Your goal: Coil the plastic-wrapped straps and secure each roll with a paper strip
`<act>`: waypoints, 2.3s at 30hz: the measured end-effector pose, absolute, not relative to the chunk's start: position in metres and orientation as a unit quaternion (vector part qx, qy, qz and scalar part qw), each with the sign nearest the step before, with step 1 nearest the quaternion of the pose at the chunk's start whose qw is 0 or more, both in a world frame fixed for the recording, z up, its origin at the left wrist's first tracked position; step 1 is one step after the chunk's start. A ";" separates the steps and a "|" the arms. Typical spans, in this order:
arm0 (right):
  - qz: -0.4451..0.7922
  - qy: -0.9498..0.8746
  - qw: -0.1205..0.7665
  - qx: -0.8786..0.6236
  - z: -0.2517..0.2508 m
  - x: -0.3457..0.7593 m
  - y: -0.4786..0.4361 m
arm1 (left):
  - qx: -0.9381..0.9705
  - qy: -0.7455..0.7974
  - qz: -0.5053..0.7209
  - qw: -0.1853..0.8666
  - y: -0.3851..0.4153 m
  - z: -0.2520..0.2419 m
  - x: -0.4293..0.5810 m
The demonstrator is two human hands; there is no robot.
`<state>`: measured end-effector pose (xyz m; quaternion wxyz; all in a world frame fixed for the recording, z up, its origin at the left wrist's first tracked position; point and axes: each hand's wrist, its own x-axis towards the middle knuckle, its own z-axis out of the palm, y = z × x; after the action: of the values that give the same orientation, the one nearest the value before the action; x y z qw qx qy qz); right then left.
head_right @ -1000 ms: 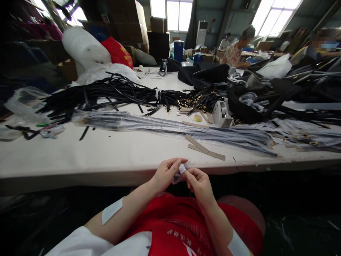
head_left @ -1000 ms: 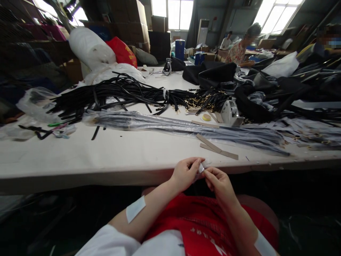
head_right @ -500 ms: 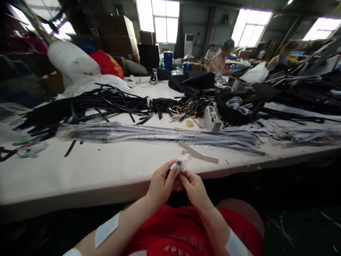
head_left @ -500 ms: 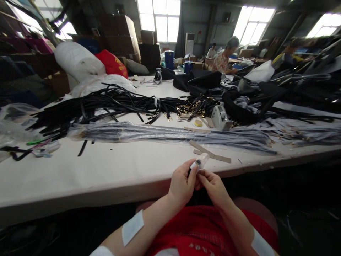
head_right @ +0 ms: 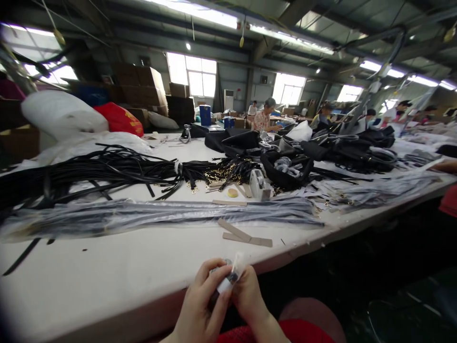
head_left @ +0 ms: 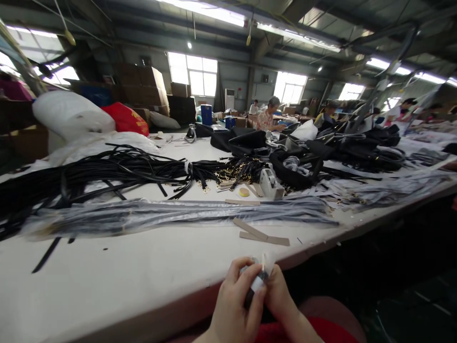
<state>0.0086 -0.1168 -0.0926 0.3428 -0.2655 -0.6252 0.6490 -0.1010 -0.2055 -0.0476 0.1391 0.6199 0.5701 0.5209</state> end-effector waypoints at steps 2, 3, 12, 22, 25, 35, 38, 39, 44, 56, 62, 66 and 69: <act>0.620 -0.660 0.298 -0.303 -0.091 0.014 -0.113 | 0.584 0.582 0.535 0.184 -0.200 -0.051 -0.107; 0.603 -0.671 0.283 -0.326 -0.089 0.017 -0.111 | 0.555 0.589 0.546 0.218 -0.197 -0.054 -0.112; 0.673 -0.656 0.198 -0.279 -0.087 0.026 -0.106 | 0.331 0.578 0.610 0.429 -0.186 -0.095 -0.130; 0.505 -0.593 0.421 -0.465 0.046 0.066 0.101 | 0.481 0.636 0.535 0.279 -0.188 -0.096 -0.150; 0.512 -0.630 0.363 -0.457 0.013 0.058 0.081 | 0.529 0.655 0.501 0.198 -0.185 -0.085 -0.153; 0.582 -0.737 0.147 -0.310 -0.094 0.028 -0.071 | 0.548 0.823 0.148 0.028 -0.095 -0.071 -0.255; 0.529 -0.765 0.168 -0.327 -0.097 0.030 -0.072 | 0.560 0.821 0.110 0.030 -0.083 -0.066 -0.266; 0.497 -0.778 0.185 -0.339 -0.098 0.032 -0.070 | 0.566 0.818 0.101 0.030 -0.083 -0.065 -0.266; 0.400 -0.799 0.252 -0.371 -0.104 0.041 -0.061 | 0.586 0.806 0.077 0.034 -0.095 -0.053 -0.257; 0.799 -0.346 0.356 -0.340 -0.055 -0.024 -0.031 | 0.634 0.760 0.105 0.096 -0.166 -0.017 -0.166; 0.852 -0.406 0.251 -0.216 -0.011 0.004 -0.070 | 0.500 0.560 0.425 0.506 -0.190 -0.019 -0.136; 0.832 -0.534 -0.068 -0.133 -0.013 0.031 -0.127 | 0.239 0.340 0.544 0.729 -0.172 -0.008 -0.150; 0.792 -0.586 -0.092 -0.145 -0.032 0.049 -0.134 | 0.151 0.360 0.675 0.627 -0.163 -0.001 -0.157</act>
<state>0.0488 -0.1341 -0.0321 -0.0920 -0.1450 -0.5865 0.7915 -0.1574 -0.1634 -0.0011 0.6267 0.1510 0.3595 0.6747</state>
